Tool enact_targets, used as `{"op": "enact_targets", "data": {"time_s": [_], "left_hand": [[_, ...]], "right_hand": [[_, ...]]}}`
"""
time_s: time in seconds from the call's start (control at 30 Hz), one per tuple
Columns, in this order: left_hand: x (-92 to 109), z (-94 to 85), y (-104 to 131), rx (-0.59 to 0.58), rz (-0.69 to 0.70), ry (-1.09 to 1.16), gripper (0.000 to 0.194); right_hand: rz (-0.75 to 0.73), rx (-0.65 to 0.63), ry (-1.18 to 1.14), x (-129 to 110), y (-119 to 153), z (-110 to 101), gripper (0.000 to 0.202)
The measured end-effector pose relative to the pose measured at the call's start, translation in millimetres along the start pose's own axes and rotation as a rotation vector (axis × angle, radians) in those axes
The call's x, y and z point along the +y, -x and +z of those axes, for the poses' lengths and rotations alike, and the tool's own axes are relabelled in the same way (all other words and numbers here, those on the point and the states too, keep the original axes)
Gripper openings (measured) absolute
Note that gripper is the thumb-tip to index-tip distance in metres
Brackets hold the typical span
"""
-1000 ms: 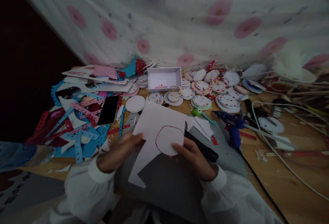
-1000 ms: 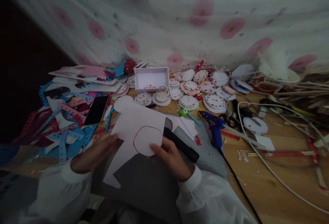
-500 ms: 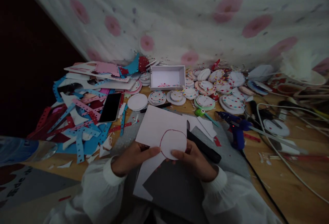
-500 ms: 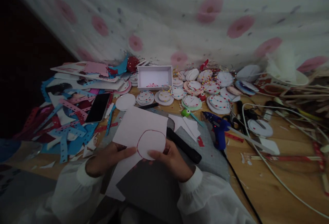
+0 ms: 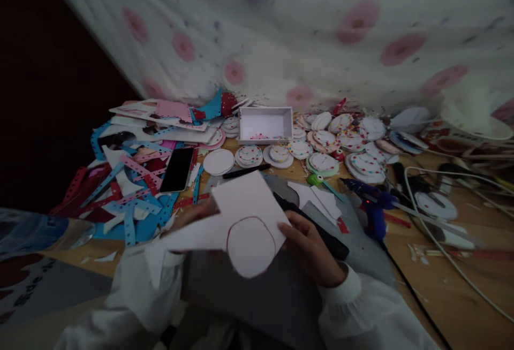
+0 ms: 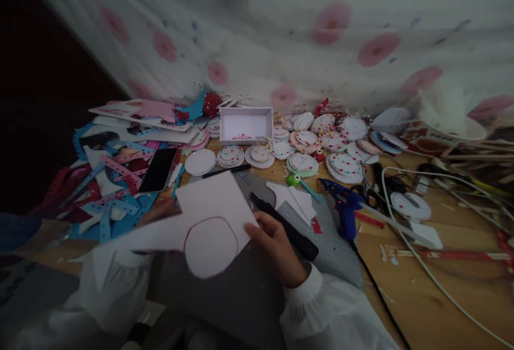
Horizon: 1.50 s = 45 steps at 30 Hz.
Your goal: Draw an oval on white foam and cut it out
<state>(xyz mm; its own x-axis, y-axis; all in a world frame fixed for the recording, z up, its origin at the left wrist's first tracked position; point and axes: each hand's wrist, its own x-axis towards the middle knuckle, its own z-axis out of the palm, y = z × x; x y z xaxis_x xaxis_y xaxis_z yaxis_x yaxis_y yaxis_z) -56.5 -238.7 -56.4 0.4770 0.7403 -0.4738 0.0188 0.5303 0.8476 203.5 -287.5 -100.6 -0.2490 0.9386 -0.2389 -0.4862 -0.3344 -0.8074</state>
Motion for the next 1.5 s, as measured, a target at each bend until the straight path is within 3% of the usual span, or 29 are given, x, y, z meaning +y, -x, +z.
{"op": "enact_targets", "data": {"time_s": [0.07,0.17,0.23,0.37,0.47,0.63,0.9,1.07,1.2,1.23,1.3,1.37,1.5], "left_hand": [[-8,2.4,-8,-0.005,0.111,0.129,0.042],[-16,15.9,-17,-0.065,0.173,0.199,0.041],[-16,25.1,-22,-0.086,0.17,0.172,0.048],[-10,32.9,-31,-0.007,0.078,0.024,0.045],[-8,33.0,-39,0.006,0.011,-0.044,0.042],[-6,38.7,-42,0.024,0.0,0.009,0.046],[-10,52.5,-44,0.106,0.042,0.093,0.051],[-1,40.7,-42,0.119,0.022,0.001,0.048],[25,16.6,-23,0.237,0.036,-0.272,0.046],[33,10.4,-17,0.22,0.039,-0.396,0.044],[48,0.5,-6,0.135,0.039,-0.653,0.037],[59,-4.3,0,0.106,0.05,-0.886,0.032],[66,-1.0,0,0.216,0.134,-1.214,0.035]], "right_hand": [[-0.024,0.048,-0.032,3,-1,3,0.023],[-0.024,0.064,-0.053,6,-2,5,0.027],[-0.009,0.035,-0.039,7,-1,6,0.032],[0.074,-0.063,0.014,6,1,4,0.042],[0.146,-0.102,0.027,6,2,4,0.035],[0.107,-0.149,-0.044,6,1,5,0.025],[0.099,-0.128,-0.076,7,-1,4,0.03],[-0.071,-0.038,0.346,4,-2,4,0.027],[-0.51,0.252,1.077,-9,2,-14,0.022],[-0.586,0.336,1.272,-11,4,-21,0.024],[-0.585,0.447,1.572,-14,7,-35,0.034],[-0.53,0.44,1.753,-12,10,-47,0.039],[-0.485,0.368,1.84,-5,14,-59,0.021]]}}
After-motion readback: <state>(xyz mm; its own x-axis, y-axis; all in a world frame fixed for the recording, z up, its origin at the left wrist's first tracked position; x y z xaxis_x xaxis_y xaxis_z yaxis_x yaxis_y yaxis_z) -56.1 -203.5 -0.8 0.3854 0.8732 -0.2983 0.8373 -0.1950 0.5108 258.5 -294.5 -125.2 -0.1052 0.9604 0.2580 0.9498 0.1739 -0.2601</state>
